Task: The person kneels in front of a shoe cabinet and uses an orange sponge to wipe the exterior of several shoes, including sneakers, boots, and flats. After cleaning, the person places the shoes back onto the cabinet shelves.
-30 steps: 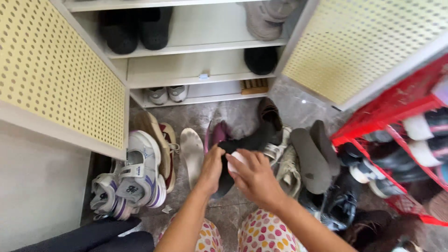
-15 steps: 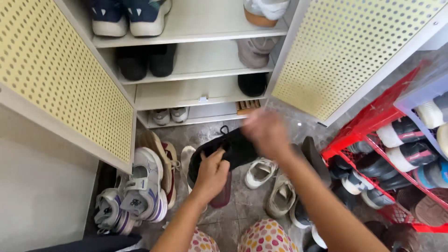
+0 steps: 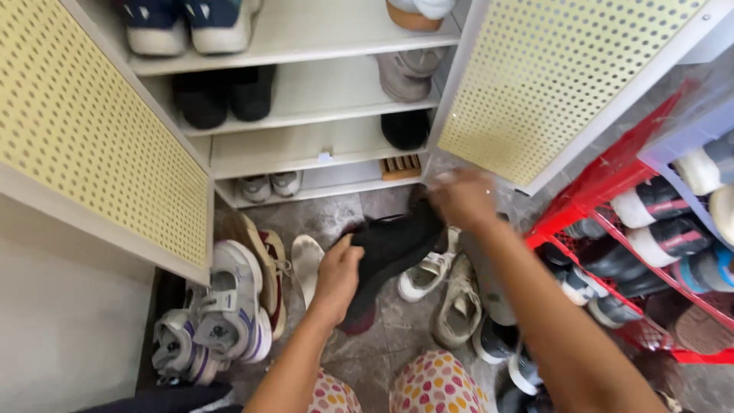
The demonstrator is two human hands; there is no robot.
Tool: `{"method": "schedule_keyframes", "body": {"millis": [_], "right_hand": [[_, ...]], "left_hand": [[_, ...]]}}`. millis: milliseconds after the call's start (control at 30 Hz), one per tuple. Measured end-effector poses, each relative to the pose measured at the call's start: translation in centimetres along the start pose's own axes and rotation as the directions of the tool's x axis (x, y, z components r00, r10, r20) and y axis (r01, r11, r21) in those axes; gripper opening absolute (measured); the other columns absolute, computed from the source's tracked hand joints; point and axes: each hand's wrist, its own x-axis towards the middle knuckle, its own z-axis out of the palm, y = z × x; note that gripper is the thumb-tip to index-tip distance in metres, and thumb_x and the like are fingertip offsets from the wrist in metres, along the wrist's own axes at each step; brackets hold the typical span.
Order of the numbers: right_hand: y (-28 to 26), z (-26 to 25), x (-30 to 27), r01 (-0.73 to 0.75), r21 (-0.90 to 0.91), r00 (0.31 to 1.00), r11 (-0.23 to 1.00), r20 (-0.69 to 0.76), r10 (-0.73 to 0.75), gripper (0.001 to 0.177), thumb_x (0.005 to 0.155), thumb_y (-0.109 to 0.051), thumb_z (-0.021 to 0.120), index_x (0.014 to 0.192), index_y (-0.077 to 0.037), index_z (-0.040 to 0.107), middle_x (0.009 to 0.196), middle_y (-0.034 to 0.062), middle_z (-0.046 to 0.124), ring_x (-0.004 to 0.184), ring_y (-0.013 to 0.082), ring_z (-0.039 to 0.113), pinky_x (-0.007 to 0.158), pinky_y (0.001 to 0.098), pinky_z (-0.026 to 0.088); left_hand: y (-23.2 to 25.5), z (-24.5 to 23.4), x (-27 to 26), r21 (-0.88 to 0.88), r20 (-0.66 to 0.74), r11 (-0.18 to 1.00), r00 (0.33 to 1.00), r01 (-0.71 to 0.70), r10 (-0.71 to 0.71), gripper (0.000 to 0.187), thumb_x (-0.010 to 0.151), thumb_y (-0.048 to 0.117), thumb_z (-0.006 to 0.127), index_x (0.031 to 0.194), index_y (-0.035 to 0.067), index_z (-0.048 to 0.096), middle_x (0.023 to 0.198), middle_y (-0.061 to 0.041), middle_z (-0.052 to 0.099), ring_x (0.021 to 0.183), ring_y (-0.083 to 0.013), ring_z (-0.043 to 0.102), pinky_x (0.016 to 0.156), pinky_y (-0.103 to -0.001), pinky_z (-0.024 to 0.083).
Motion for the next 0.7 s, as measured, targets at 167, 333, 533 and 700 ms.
{"method": "schedule_keyframes", "body": {"millis": [167, 333, 533, 700], "right_hand": [[-5.9, -0.5, -2.7, 0.175, 0.466, 0.966, 0.867, -0.253, -0.059, 0.021, 0.101, -0.026, 0.062, 0.117, -0.014, 0.070, 0.121, 0.0123, 0.067, 0.111, 0.0327, 0.060, 0.096, 0.0464, 0.047], [-13.4, -5.4, -12.4, 0.459, 0.447, 0.888, 0.768, -0.217, -0.405, 0.032, 0.078, -0.017, 0.072, 0.110, -0.012, 0.070, 0.135, 0.0242, 0.056, 0.125, 0.0427, 0.049, 0.101, 0.0541, 0.041], [-8.4, -4.1, -10.0, -0.005, 0.723, 0.981, 0.690, -0.129, 0.142, 0.031, 0.094, -0.018, 0.066, 0.124, -0.011, 0.068, 0.135, 0.0173, 0.059, 0.123, 0.0321, 0.055, 0.105, 0.0422, 0.045], [-12.2, -1.6, -9.1, -0.227, 0.886, 0.803, -0.405, 0.406, 0.437, 0.046, 0.103, -0.027, 0.045, 0.148, -0.016, 0.051, 0.142, 0.0081, 0.058, 0.131, 0.0208, 0.053, 0.109, 0.0355, 0.040]], "left_hand": [[-3.6, 0.1, 3.4, -0.735, 0.212, 0.598, 0.946, 0.319, -0.244, 0.030, 0.095, 0.025, 0.054, 0.115, 0.006, 0.066, 0.114, -0.007, 0.073, 0.107, -0.0226, 0.067, 0.098, -0.035, 0.053], [-7.0, -1.7, 7.1, -0.838, 0.130, 0.491, 0.962, 0.236, -0.242, 0.034, 0.096, 0.027, 0.053, 0.117, 0.003, 0.065, 0.121, -0.012, 0.070, 0.114, -0.0271, 0.063, 0.106, -0.040, 0.046], [-9.3, -2.8, 8.8, -0.946, -0.070, 0.323, 0.951, 0.033, -0.301, 0.039, 0.103, 0.022, 0.042, 0.130, -0.003, 0.056, 0.137, -0.016, 0.064, 0.130, -0.0284, 0.059, 0.119, -0.041, 0.041], [-8.0, -0.8, 8.7, -0.935, -0.022, 0.339, 0.941, 0.100, -0.338, 0.048, 0.104, 0.020, 0.031, 0.137, -0.006, 0.054, 0.141, -0.021, 0.061, 0.129, -0.0328, 0.060, 0.115, -0.047, 0.044]]}}
